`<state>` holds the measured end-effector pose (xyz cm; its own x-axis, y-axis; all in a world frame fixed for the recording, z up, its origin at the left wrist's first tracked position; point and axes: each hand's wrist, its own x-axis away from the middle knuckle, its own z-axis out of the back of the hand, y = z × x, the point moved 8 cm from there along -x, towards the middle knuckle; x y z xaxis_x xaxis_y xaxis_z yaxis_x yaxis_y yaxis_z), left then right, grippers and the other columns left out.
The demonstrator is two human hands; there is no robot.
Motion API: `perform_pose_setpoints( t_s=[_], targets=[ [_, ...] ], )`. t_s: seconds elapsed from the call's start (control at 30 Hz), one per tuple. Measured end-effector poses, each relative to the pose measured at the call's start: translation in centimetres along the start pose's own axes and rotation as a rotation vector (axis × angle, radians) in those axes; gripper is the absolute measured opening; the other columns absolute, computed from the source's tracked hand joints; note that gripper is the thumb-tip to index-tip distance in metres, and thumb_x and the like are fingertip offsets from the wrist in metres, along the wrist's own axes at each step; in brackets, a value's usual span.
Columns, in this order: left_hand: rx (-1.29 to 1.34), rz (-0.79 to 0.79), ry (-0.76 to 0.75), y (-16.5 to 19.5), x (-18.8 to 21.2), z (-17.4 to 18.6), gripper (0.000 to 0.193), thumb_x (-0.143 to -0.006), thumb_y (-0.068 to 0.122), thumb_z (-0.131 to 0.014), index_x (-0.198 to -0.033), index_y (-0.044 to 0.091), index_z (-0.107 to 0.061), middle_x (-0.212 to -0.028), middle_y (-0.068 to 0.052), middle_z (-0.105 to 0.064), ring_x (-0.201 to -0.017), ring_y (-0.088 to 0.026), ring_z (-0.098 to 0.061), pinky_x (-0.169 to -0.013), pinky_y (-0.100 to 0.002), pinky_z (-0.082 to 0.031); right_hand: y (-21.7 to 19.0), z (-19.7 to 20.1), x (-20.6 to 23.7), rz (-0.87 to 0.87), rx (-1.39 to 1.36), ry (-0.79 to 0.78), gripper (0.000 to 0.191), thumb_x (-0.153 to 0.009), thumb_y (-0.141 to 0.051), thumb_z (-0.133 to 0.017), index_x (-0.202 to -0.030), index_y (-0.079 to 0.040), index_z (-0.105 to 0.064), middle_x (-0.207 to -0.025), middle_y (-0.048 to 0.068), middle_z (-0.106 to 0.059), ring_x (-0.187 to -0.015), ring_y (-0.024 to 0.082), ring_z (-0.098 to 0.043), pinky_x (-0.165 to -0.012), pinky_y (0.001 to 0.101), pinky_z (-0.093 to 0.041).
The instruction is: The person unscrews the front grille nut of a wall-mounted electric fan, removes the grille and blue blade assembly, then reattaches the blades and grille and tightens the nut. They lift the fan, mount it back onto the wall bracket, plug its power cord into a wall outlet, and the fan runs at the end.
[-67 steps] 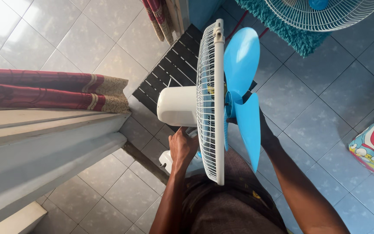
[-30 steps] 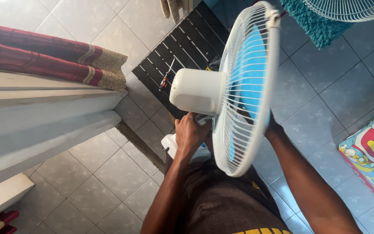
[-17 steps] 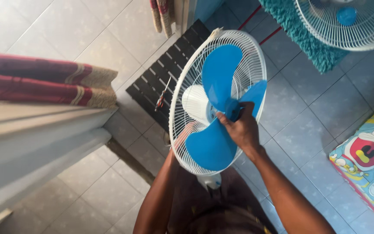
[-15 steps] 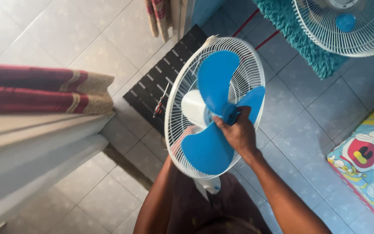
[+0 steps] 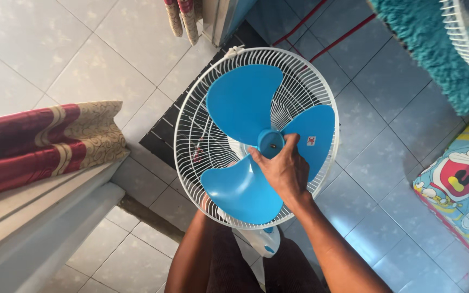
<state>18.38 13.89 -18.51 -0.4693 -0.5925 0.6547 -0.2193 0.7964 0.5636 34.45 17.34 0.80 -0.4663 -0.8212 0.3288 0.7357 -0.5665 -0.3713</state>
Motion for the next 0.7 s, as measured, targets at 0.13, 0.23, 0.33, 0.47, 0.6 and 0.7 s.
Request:
perform_pose_setpoints(
  t_s=[0.13,0.23,0.33,0.47,0.6,0.7],
  targets=[
    [0.044,-0.100,0.051,0.5,-2.2,2.7,0.049,-0.098,0.035,-0.058,-0.137,0.006,-0.053,-0.123,-0.018,-0.064,-0.115,-0.032,-0.064,-0.101,-0.043,-0.049,-1.1,-2.1,-1.6,-0.004,0.035,-0.012,0.077,-0.077,-0.061,-0.082,-0.111,-0.004,-0.040,-0.081,0.019,-0.068,-0.067,0.039,-0.072,-0.057,0.0489,-0.058],
    [0.058,-0.148,0.070,0.7,-3.5,4.2,0.050,-0.099,0.035,-0.056,-0.139,0.006,-0.051,-0.125,-0.019,-0.063,-0.116,-0.031,-0.064,-0.102,-0.043,-0.049,-1.7,-3.4,-2.7,0.003,0.057,-0.007,0.079,-0.077,-0.062,-0.081,-0.112,-0.004,-0.041,-0.082,0.020,-0.068,-0.067,0.039,-0.072,-0.058,0.0492,-0.057],
    [0.073,-0.165,0.082,0.5,-4.3,5.3,0.051,-0.100,0.035,-0.055,-0.141,0.006,-0.049,-0.127,-0.019,-0.062,-0.118,-0.031,-0.063,-0.103,-0.042,-0.048,-2.2,-4.4,-3.5,0.025,0.077,0.008,0.080,-0.077,-0.063,-0.081,-0.112,-0.003,-0.042,-0.082,0.020,-0.068,-0.068,0.039,-0.072,-0.059,0.0500,-0.057],
    [0.086,-0.178,0.092,0.2,-5.0,6.3,0.052,-0.101,0.035,-0.053,-0.144,0.005,-0.046,-0.130,-0.020,-0.061,-0.120,-0.031,-0.062,-0.104,-0.042,-0.048,-2.6,-5.6,-4.1,0.038,0.094,0.016,0.080,-0.077,-0.063,-0.082,-0.112,-0.002,-0.043,-0.081,0.019,-0.068,-0.069,0.039,-0.071,-0.059,0.0506,-0.056],
    [0.094,-0.181,0.092,-0.2,-5.6,6.8,0.054,-0.102,0.035,-0.051,-0.146,0.005,-0.043,-0.133,-0.020,-0.059,-0.122,-0.030,-0.062,-0.105,-0.042,-0.048,-2.3,-6.5,-4.4,0.019,0.088,0.016,0.080,-0.076,-0.063,-0.082,-0.112,-0.003,-0.043,-0.080,0.018,-0.068,-0.066,0.038,-0.071,-0.057,0.0506,-0.055],
    [0.094,-0.184,0.089,-0.3,-5.8,7.0,0.055,-0.103,0.035,-0.049,-0.148,0.005,-0.041,-0.136,-0.021,-0.058,-0.123,-0.030,-0.061,-0.106,-0.042,-0.047,-2.4,-6.7,-4.7,0.040,0.096,0.049,0.081,-0.076,-0.063,-0.082,-0.112,-0.003,-0.043,-0.079,0.018,-0.067,-0.066,0.039,-0.070,-0.057,0.0512,-0.055]
  ],
)
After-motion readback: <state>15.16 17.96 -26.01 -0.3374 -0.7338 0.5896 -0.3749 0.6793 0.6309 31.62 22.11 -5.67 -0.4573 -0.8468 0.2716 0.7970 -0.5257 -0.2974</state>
